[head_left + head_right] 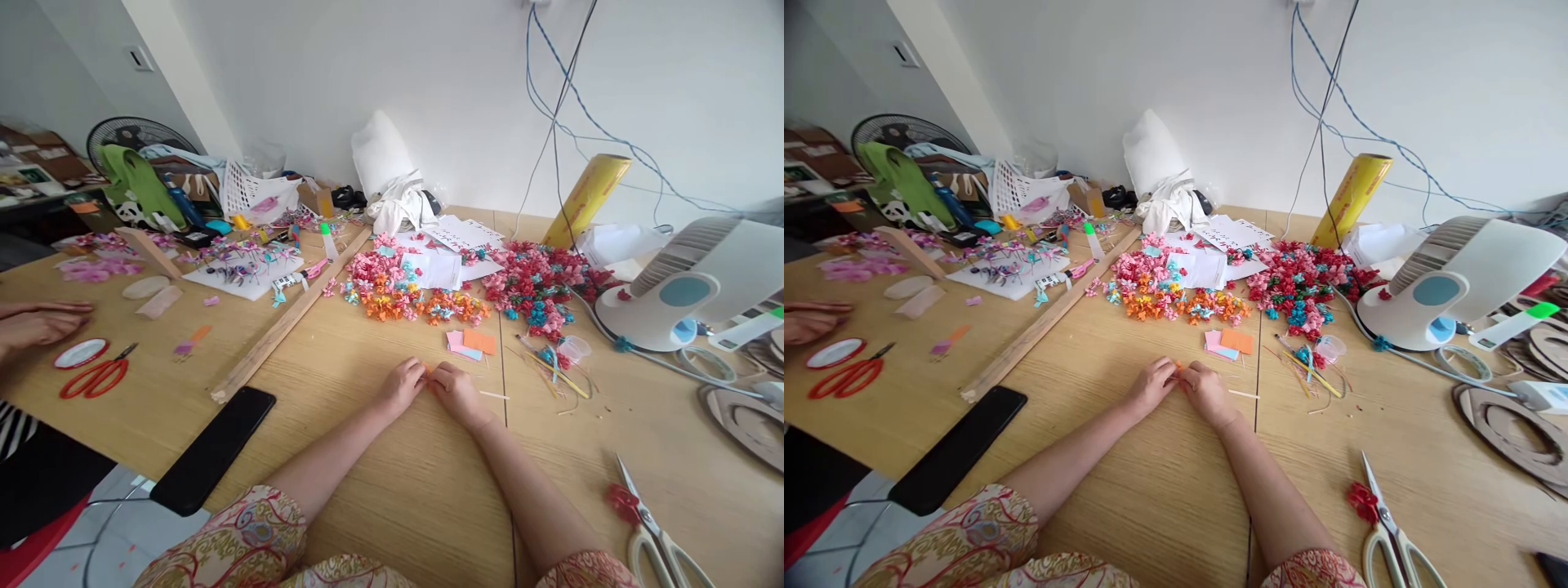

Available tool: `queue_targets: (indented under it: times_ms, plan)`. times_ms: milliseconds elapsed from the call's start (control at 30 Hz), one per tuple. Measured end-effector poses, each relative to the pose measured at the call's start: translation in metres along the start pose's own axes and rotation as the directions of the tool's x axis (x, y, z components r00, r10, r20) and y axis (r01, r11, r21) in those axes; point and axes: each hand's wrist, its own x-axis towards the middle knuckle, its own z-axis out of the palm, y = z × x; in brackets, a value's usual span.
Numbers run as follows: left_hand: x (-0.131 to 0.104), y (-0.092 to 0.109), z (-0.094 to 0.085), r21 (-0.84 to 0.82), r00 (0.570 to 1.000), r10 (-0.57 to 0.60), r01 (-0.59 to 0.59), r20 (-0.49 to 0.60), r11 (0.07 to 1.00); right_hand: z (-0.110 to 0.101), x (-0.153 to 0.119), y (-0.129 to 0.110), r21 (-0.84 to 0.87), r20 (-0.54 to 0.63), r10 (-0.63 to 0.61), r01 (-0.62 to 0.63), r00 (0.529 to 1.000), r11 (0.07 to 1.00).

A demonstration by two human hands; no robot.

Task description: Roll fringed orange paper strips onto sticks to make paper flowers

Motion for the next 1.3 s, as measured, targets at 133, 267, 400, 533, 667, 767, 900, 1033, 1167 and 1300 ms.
queue_targets:
  times_ms: [133, 267, 400, 533, 667, 767, 900, 1033, 1167, 1300]
  plan:
    - [-0.0003, -0.0001, 0.0006, 0.027, 1.000, 0.010, -0.010, -0.001, 1.000, -0.0028, 0.0006, -0.0020, 0.003, 0.019, 0.000, 0.000, 1.000, 1.000]
    - [-0.0005, -0.0002, 0.0008, 0.048, 1.000, 0.004, -0.004, 0.007, 0.999, -0.0044, 0.0012, -0.0035, 0.004, 0.036, 0.002, -0.002, 0.999, 1.000]
    - [-0.0003, 0.0008, -0.0006, 0.053, 1.000, 0.001, -0.001, 0.010, 0.999, -0.0042, 0.0017, -0.0039, -0.004, 0.035, -0.003, 0.003, 0.999, 1.000]
    - [-0.0001, 0.0015, -0.0017, 0.055, 1.000, 0.000, 0.000, 0.005, 0.998, -0.0032, 0.0018, -0.0034, -0.040, 0.025, -0.014, 0.015, 1.000, 0.999]
    - [0.0001, 0.0007, -0.0018, 0.069, 1.000, -0.003, 0.003, 0.002, 0.998, -0.0011, 0.0019, -0.0019, -0.093, 0.036, -0.015, 0.018, 0.999, 0.996]
    - [0.0001, -0.0002, -0.0023, 0.084, 1.000, -0.004, 0.003, 0.010, 0.996, 0.0014, 0.0023, -0.0003, -0.145, 0.051, -0.010, 0.018, 0.999, 0.989]
    - [-0.0005, -0.0009, -0.0033, 0.125, 1.000, -0.005, 0.002, 0.027, 0.992, 0.0041, 0.0028, 0.0008, -0.205, 0.075, 0.002, 0.014, 0.997, 0.979]
    - [-0.0005, -0.0006, -0.0047, 0.163, 0.999, -0.001, -0.008, 0.052, 0.987, 0.0026, 0.0027, -0.0023, -0.224, 0.088, 0.023, -0.003, 0.996, 0.975]
    - [0.0008, 0.0011, -0.0067, 0.181, 0.998, 0.002, -0.015, 0.070, 0.983, -0.0014, 0.0022, -0.0067, -0.174, 0.092, 0.016, 0.000, 0.996, 0.985]
    - [0.0017, 0.0031, -0.0079, 0.206, 0.996, 0.003, -0.021, 0.085, 0.978, 0.0000, 0.0021, -0.0060, -0.119, 0.049, 0.039, -0.033, 0.998, 0.992]
